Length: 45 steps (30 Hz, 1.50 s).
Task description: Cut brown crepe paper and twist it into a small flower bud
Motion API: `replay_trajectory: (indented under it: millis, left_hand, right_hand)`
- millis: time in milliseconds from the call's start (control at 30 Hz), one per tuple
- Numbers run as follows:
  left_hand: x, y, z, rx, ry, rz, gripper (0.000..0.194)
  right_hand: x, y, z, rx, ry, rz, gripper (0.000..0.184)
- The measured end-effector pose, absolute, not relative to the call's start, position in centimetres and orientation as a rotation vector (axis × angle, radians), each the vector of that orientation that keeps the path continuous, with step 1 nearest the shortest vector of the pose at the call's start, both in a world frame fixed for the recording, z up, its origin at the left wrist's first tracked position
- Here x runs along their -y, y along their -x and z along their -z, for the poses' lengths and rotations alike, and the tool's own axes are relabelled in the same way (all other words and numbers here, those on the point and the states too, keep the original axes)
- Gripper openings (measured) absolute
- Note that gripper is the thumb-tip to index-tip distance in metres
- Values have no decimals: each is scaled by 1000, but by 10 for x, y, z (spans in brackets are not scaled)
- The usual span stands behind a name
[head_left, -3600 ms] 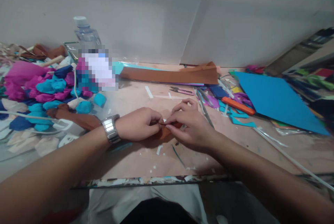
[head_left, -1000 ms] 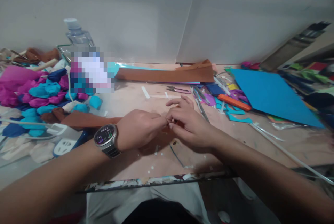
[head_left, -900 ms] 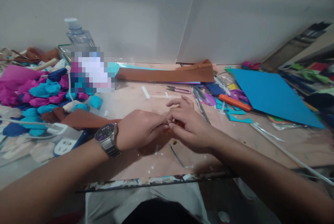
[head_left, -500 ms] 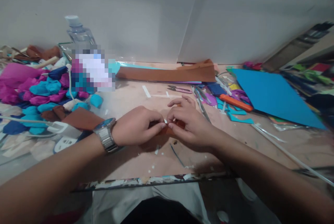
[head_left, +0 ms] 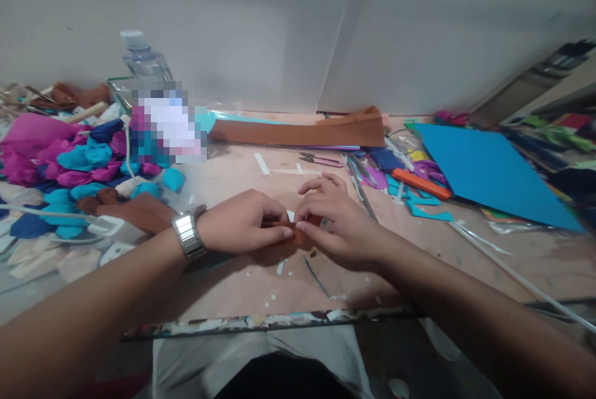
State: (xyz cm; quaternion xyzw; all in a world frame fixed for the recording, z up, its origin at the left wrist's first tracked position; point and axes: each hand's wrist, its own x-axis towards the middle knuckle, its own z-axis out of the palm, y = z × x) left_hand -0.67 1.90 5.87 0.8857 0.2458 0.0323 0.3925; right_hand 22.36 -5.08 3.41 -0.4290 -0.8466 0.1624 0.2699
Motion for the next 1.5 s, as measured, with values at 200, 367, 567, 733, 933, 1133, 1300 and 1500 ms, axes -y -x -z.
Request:
replay_trajectory:
  millis: [200, 367, 567, 733, 933, 1133, 1300, 1500]
  left_hand:
    - [-18, 3, -56, -638, -2269, -115, 33]
    - [-16, 2, -53, -634, -2287, -119, 33]
    - [-17, 4, -52, -633, -2189, -41, 34]
    - [-17, 3, -52, -617, -2135, -36, 37]
    - [-19, 4, -51, -574, -2088, -7, 38]
    - [-21, 6, -52, -604, -2079, -4, 39]
    - [-24, 9, -55, -595, -2108, 32, 39]
    - [-27, 11, -58, -641, -2158, 59, 40]
  right_hand:
    - [49, -224, -32, 2299, 1160, -436, 7]
    - [49, -221, -29, 2301, 1156, -412, 11]
    - [50, -222, -30, 2312, 1136, -414, 11]
    - [51, -223, -33, 2311, 1105, -420, 4]
    - [51, -222, -33, 2271, 1086, -388, 8]
    - [50, -224, -32, 2279, 1043, -405, 3]
    - [47, -227, -35, 2269, 1073, -365, 5]
    - [44, -232, -36, 2279, 1094, -320, 7]
